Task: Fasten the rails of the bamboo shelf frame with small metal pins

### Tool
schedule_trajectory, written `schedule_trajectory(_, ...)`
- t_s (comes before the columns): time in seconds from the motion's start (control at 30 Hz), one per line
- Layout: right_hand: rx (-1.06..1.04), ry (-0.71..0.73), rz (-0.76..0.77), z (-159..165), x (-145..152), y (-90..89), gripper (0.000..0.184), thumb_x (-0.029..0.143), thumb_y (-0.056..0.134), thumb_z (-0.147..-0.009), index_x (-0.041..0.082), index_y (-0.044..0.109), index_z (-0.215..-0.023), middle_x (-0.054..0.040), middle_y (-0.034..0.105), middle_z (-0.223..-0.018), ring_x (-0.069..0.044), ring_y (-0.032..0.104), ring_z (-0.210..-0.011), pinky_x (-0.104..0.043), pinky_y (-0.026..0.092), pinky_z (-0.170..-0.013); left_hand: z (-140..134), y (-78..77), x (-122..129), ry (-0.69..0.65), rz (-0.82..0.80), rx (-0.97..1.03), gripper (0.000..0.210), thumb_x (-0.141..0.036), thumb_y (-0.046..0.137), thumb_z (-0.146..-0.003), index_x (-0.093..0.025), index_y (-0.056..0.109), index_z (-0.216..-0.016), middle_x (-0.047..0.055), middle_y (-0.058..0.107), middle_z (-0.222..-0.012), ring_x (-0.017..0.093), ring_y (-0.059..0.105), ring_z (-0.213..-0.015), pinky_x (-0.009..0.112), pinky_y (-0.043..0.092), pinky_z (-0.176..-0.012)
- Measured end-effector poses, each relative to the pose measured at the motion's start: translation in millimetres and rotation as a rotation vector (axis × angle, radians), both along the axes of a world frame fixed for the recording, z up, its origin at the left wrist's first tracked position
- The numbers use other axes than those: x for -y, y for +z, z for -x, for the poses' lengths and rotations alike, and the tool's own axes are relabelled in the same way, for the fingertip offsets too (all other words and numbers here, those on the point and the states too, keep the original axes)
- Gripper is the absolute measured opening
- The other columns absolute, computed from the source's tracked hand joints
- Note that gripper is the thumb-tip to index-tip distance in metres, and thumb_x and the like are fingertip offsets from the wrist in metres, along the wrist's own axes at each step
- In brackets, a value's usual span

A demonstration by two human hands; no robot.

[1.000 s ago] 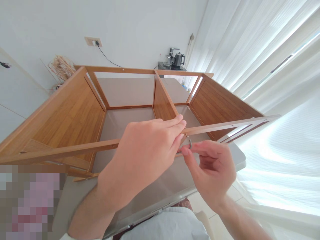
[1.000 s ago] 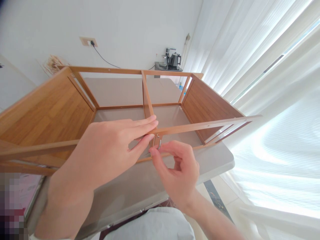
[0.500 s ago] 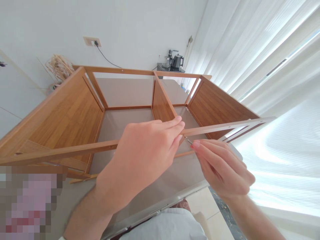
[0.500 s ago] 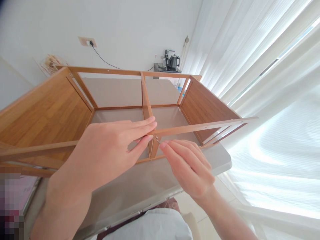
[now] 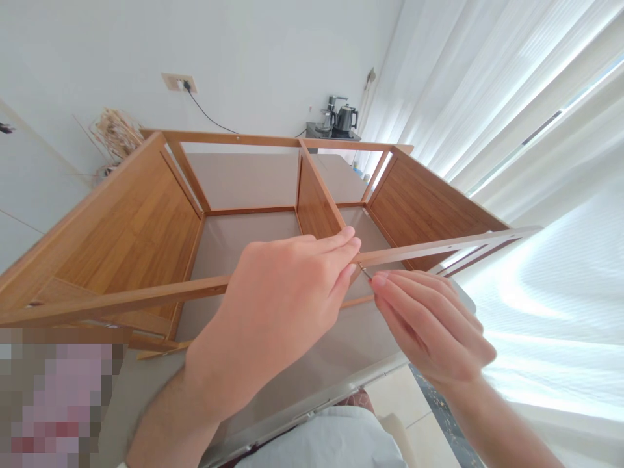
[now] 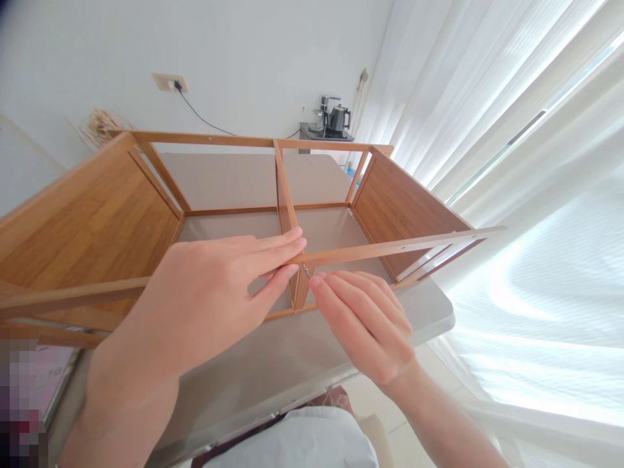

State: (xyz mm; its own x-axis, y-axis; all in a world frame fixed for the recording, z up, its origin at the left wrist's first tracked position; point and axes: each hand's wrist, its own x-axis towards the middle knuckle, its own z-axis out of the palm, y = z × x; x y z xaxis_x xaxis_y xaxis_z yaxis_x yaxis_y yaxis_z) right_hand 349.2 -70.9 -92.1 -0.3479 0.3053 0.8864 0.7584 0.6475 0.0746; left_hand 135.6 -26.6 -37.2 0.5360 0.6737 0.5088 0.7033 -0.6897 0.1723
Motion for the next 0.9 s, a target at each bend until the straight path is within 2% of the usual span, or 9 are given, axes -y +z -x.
schedule_trajectory(0.13, 0.042, 0.010, -0.013, 0.2, 2.0, 1.4, 0.025, -0.001, 0.070, -0.086, 0.007, 0.076, -0.110, -0.0142, 0.078, -0.101, -0.024, 0.074, -0.094, -0.038, 0.064, -0.073, -0.5, 0.0, -0.1, -0.003, -0.010, -0.003, 0.035, -0.030, 0.053, -0.103, -0.029, 0.070, -0.134, -0.004, 0.073, -0.134, 0.022, 0.078, -0.102, 0.033, 0.063, -0.073)
schedule_trajectory(0.27, 0.057, 0.023, -0.013, 0.1, 5.0, 3.2, 0.025, -0.004, 0.068, -0.086, 0.003, 0.075, -0.108, -0.0163, 0.077, -0.101, -0.026, 0.074, -0.095, -0.040, 0.064, -0.075, -0.4, -0.6, -0.5, -0.006, -0.011, -0.004, 0.035, -0.030, 0.054, -0.103, -0.028, 0.070, -0.134, -0.002, 0.073, -0.134, 0.022, 0.078, -0.102, 0.033, 0.063, -0.075)
schedule_trajectory(0.37, 0.067, 0.018, -0.023, -0.6, 5.6, 3.9, 0.024, -0.002, 0.067, -0.087, 0.005, 0.075, -0.108, -0.0151, 0.078, -0.100, -0.026, 0.076, -0.094, -0.039, 0.064, -0.074, -0.1, -0.5, -0.4, -0.002, -0.010, -0.005, 0.035, -0.029, 0.053, -0.103, -0.027, 0.070, -0.133, -0.001, 0.074, -0.132, 0.022, 0.078, -0.102, 0.032, 0.063, -0.075)
schedule_trajectory(0.57, 0.067, -0.014, -0.011, -4.1, 2.3, 1.8, 0.033, 0.004, 0.071, -0.086, 0.016, 0.075, -0.117, -0.0085, 0.080, -0.101, -0.024, 0.077, -0.091, -0.037, 0.066, -0.072, 0.0, 1.4, 0.6, -0.005, -0.010, -0.021, 0.036, -0.028, 0.051, -0.104, -0.027, 0.070, -0.134, 0.000, 0.075, -0.131, 0.022, 0.079, -0.100, 0.031, 0.063, -0.072)
schedule_trajectory(0.8, 0.073, -0.030, -0.017, -4.7, 1.6, 1.6, 0.033, 0.005, 0.072, -0.087, 0.019, 0.075, -0.117, -0.0072, 0.080, -0.102, -0.023, 0.077, -0.091, -0.038, 0.066, -0.073, 0.1, 0.8, 0.9, 0.005, -0.002, -0.013, 0.036, -0.028, 0.052, -0.103, -0.027, 0.070, -0.134, 0.000, 0.075, -0.131, 0.022, 0.078, -0.101, 0.032, 0.063, -0.075)
schedule_trajectory(0.9, 0.096, -0.010, -0.038, -3.0, 1.0, 4.2, 0.028, 0.003, 0.070, -0.087, 0.013, 0.075, -0.112, -0.0100, 0.079, -0.100, -0.024, 0.076, -0.092, -0.037, 0.066, -0.073, 0.0, 1.0, 1.0, 0.001, 0.002, -0.014, 0.035, -0.028, 0.053, -0.103, -0.028, 0.070, -0.134, 0.000, 0.074, -0.132, 0.022, 0.078, -0.102, 0.032, 0.064, -0.075)
